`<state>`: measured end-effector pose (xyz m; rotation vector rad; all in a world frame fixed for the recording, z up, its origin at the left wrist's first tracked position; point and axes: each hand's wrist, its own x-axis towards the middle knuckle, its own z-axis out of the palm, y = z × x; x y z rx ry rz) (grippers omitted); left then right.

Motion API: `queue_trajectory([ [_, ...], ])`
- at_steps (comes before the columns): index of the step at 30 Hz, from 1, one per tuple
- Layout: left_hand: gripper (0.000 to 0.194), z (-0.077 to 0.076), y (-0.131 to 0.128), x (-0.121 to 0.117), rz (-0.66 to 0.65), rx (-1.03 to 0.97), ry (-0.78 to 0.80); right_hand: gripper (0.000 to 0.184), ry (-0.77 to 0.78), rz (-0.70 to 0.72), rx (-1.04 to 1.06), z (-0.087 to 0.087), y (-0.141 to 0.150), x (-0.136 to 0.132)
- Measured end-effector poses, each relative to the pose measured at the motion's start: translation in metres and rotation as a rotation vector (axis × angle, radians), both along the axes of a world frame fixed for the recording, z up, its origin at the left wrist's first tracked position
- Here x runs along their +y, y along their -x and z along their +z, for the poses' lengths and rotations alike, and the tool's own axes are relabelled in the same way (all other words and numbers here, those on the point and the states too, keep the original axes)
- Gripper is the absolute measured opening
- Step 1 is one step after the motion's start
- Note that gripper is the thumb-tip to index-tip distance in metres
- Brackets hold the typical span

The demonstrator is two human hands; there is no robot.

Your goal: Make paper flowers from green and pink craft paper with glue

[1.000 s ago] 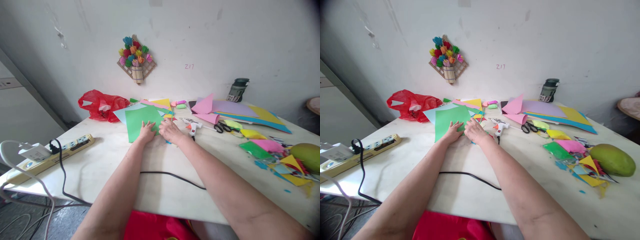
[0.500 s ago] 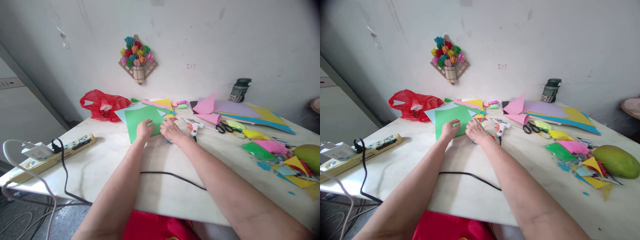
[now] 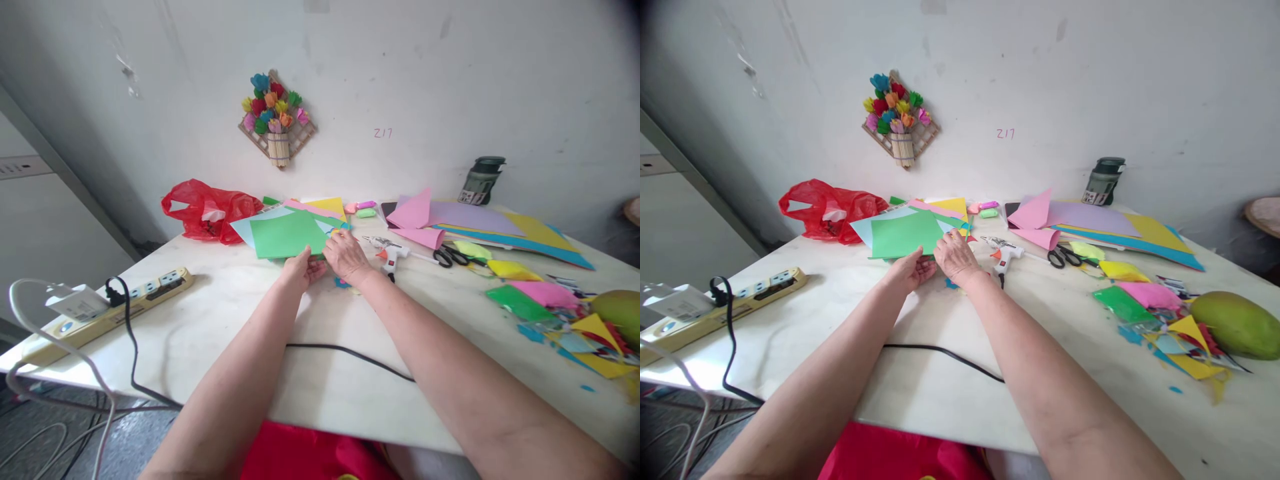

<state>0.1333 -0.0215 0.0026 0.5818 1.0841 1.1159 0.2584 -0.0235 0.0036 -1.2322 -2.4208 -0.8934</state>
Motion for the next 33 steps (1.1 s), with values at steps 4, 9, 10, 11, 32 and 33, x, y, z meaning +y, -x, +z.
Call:
queue_trajectory([
  [4, 0.021, -0.002, 0.000, 0.004, 0.096, -0.087, -0.005, 0.025, 0.072, 0.000, 0.148, -0.001, 0.001, -0.003],
  [9, 0.016, -0.001, 0.000, 0.004, 0.190, -0.161, -0.062, 0.023, 0.303, -0.218, 0.790, 0.002, 0.010, -0.007],
  [10, 0.015, -0.001, 0.000, 0.004, 0.198, -0.177, -0.068, 0.025, 0.421, -0.233, 0.936, 0.003, 0.013, -0.007],
  [11, 0.015, -0.001, 0.001, 0.004, 0.196, -0.192, -0.077, 0.028, 0.559, -0.231, 1.087, 0.003, 0.016, -0.007],
  [32, 0.018, -0.002, -0.006, -0.003, 0.220, -0.205, -0.154, 0.017, 0.867, -0.093, 2.162, 0.006, 0.028, -0.001],
  [33, 0.018, -0.002, -0.006, -0.003, 0.216, -0.216, -0.166, 0.016, 0.886, -0.085, 2.163, 0.006, 0.029, -0.001],
])
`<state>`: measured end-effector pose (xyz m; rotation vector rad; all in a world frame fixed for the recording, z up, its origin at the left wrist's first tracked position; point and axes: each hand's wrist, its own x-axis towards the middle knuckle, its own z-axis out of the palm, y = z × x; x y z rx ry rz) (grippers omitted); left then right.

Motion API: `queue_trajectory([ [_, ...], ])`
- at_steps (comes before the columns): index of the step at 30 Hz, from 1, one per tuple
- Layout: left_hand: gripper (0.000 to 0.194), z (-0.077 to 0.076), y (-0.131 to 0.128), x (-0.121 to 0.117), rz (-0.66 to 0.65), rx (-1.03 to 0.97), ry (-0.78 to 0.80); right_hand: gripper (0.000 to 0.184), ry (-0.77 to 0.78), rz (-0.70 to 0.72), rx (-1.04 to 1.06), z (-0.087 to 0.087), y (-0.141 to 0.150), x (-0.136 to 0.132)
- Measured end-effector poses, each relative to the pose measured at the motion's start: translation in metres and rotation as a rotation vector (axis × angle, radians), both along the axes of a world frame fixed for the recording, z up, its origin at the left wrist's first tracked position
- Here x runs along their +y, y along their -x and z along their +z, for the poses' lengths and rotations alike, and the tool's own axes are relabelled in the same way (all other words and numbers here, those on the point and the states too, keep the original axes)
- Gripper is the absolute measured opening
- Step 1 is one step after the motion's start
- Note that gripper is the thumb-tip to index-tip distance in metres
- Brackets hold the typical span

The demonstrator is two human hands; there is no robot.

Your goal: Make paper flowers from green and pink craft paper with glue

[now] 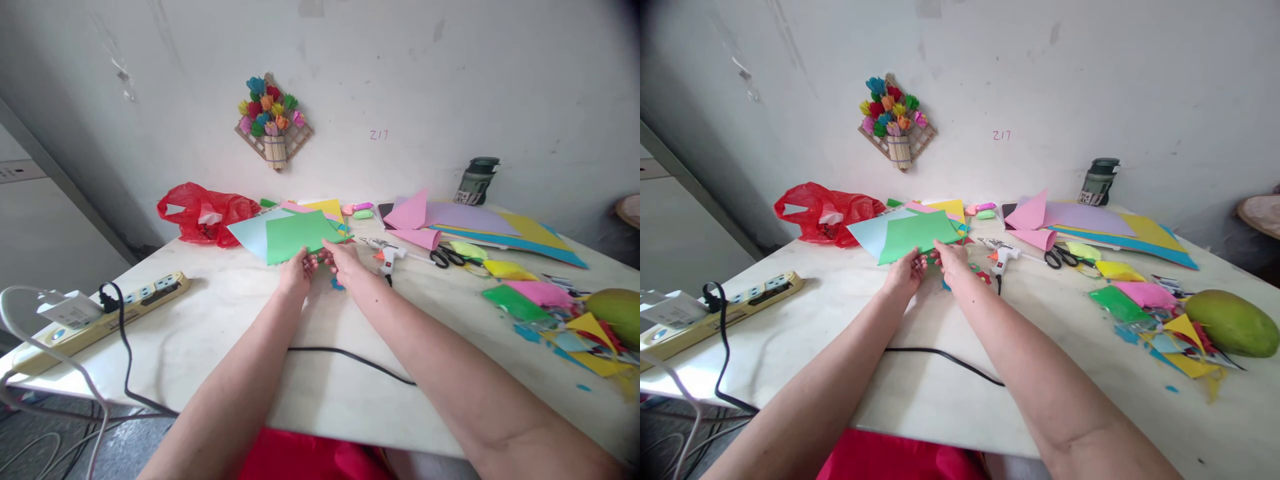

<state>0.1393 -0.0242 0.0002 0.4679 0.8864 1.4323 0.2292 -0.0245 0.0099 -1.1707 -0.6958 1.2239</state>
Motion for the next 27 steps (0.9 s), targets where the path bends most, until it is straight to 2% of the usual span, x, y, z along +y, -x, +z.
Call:
queue_trajectory([
  [8, 0.018, 0.001, -0.001, -0.001, -0.028, 0.015, 0.014, 0.016, -0.013, -0.054, -0.050, -0.002, 0.000, 0.002],
  [13, 0.010, 0.002, -0.001, -0.001, -0.009, -0.001, 0.016, 0.016, -0.020, 0.031, -0.001, -0.001, 0.001, 0.000],
  [16, 0.010, 0.002, -0.002, -0.002, -0.032, 0.008, 0.006, 0.017, -0.020, 0.027, -0.004, 0.000, 0.002, 0.000],
  [20, 0.030, 0.006, 0.006, 0.000, 0.036, 0.063, 0.077, 0.017, -0.006, 0.004, -0.004, 0.000, -0.001, 0.001],
  [24, 0.051, 0.016, 0.032, 0.006, 0.087, 0.094, 0.142, 0.018, 0.017, 0.039, 0.002, 0.002, -0.004, 0.001],
  [27, 0.056, 0.022, 0.056, 0.008, -0.034, 0.206, 0.151, 0.019, 0.037, 0.072, -0.006, 0.002, -0.005, 0.001],
])
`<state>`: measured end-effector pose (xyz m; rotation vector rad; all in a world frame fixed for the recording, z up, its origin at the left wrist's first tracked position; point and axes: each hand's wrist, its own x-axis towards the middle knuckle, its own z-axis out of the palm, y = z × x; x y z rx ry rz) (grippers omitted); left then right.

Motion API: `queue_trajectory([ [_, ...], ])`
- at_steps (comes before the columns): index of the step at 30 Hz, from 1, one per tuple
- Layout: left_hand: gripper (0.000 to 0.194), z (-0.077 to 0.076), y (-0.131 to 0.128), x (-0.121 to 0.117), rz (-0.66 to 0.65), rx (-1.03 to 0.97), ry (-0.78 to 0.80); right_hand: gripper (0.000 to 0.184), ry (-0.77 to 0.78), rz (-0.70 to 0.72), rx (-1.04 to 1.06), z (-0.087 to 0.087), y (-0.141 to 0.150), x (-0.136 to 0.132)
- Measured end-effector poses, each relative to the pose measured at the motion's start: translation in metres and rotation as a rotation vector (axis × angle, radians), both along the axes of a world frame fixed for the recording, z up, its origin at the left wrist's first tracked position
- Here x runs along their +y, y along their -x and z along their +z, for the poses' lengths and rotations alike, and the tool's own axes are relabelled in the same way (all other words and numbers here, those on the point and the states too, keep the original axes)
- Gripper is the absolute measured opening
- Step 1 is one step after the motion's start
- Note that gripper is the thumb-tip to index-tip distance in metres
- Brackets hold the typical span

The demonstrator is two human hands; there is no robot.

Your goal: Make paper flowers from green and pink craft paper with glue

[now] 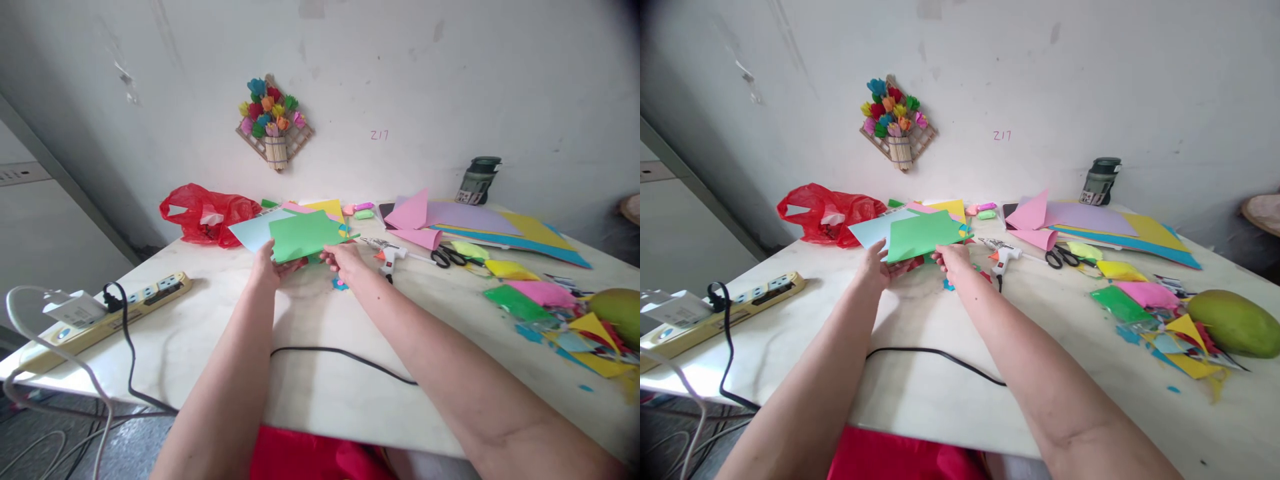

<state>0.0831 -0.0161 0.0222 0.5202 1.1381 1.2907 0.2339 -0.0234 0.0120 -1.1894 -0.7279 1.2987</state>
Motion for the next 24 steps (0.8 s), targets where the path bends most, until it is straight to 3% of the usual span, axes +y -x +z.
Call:
queue_trajectory([
  [4, 0.071, -0.002, 0.017, 0.000, -0.275, 0.146, -0.143, 0.020, 0.027, 0.031, -0.039, 0.001, 0.001, -0.001],
  [6, 0.061, -0.006, 0.019, 0.001, -0.360, 0.146, -0.193, 0.021, 0.055, 0.074, -0.096, 0.002, 0.000, -0.001],
  [10, 0.033, -0.018, 0.016, 0.007, -0.302, 0.182, -0.178, 0.028, 0.068, 0.165, -0.425, 0.003, -0.004, -0.001],
  [12, 0.028, -0.023, 0.016, 0.011, -0.269, 0.196, -0.168, 0.026, -0.050, 0.111, -0.739, 0.003, -0.006, 0.000],
  [15, 0.023, -0.027, 0.016, 0.015, -0.249, 0.194, -0.169, 0.011, -0.357, 0.000, -1.237, 0.001, -0.008, 0.002],
  [17, 0.019, -0.028, 0.017, 0.016, -0.251, 0.183, -0.176, 0.009, -0.544, 0.025, -1.472, 0.001, -0.007, 0.004],
  [20, 0.014, -0.027, 0.017, 0.015, -0.262, 0.158, -0.181, 0.012, -0.693, 0.150, -1.673, 0.001, -0.001, 0.006],
  [24, 0.012, -0.024, 0.018, 0.013, -0.259, 0.153, -0.150, 0.014, -0.760, 0.241, -1.825, -0.005, 0.007, 0.008],
])
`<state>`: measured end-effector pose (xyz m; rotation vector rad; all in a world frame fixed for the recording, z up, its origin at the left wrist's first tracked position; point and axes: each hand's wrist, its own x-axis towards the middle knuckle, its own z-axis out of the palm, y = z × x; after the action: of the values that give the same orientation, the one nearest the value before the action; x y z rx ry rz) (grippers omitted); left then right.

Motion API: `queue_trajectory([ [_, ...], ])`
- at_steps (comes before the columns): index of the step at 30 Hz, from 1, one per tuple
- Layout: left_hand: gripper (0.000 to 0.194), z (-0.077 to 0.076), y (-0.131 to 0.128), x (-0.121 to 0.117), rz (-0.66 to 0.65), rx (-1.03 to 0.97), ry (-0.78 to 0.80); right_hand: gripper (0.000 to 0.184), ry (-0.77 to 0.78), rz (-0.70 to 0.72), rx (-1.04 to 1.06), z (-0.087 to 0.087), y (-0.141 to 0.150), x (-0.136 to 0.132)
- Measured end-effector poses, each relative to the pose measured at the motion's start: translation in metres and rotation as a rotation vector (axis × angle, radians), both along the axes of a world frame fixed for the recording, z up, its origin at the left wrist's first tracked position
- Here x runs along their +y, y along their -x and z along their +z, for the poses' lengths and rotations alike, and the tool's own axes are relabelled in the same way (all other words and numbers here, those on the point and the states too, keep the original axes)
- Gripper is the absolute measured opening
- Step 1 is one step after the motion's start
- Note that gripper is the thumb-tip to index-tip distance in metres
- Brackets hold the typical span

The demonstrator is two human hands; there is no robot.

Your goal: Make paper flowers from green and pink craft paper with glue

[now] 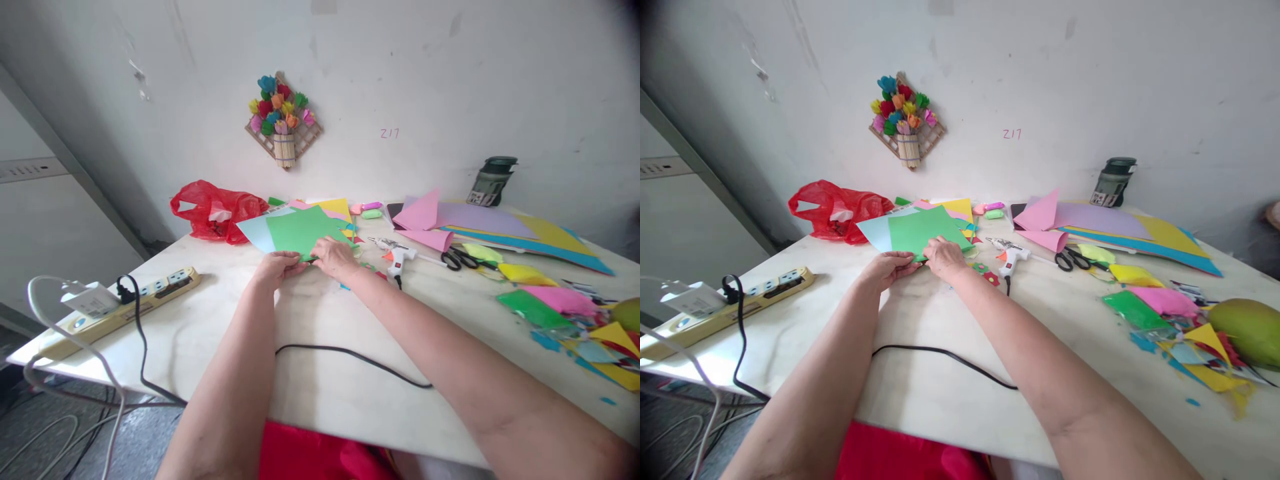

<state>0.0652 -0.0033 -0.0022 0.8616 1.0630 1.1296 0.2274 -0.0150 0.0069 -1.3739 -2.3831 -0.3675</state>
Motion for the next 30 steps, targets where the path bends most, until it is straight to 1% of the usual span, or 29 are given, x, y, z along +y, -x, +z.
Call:
queue_trajectory([
  [5, 0.012, 0.003, 0.000, -0.001, 0.002, 0.031, 0.050, 0.022, -0.048, 0.086, -0.188, -0.010, 0.004, 0.003],
  [9, 0.013, 0.005, 0.000, -0.003, -0.009, 0.070, 0.079, 0.026, -0.064, 0.132, -0.249, -0.012, 0.004, 0.005],
  [11, 0.012, 0.007, 0.001, -0.004, -0.030, 0.174, 0.094, 0.026, -0.063, 0.139, -0.265, -0.012, 0.004, 0.006],
  [13, 0.012, 0.009, 0.005, -0.005, -0.054, 0.330, 0.108, 0.025, -0.051, 0.137, -0.283, -0.012, 0.004, 0.006],
  [16, 0.016, 0.015, 0.013, -0.006, -0.108, 0.526, 0.105, 0.025, -0.023, 0.150, -0.317, -0.012, 0.004, 0.005],
  [19, 0.023, 0.021, 0.021, -0.008, -0.213, 0.628, 0.020, 0.027, -0.007, 0.192, -0.349, -0.010, 0.004, 0.004],
  [22, 0.030, 0.018, 0.026, -0.008, -0.311, 0.663, -0.123, 0.026, 0.016, 0.193, -0.347, -0.007, 0.005, 0.002],
  [23, 0.028, 0.014, 0.027, -0.007, -0.308, 0.677, -0.170, 0.025, 0.021, 0.193, -0.342, -0.007, 0.005, 0.001],
  [26, 0.016, 0.000, 0.031, -0.005, -0.201, 0.740, -0.292, 0.026, 0.007, 0.200, -0.314, -0.008, 0.005, -0.001],
  [28, 0.016, -0.007, 0.034, -0.003, -0.157, 0.811, -0.348, 0.026, -0.008, 0.203, -0.282, -0.010, 0.006, 0.000],
  [30, 0.019, -0.011, 0.036, -0.004, -0.135, 0.946, -0.405, 0.027, -0.012, 0.200, -0.251, -0.011, 0.007, 0.001],
])
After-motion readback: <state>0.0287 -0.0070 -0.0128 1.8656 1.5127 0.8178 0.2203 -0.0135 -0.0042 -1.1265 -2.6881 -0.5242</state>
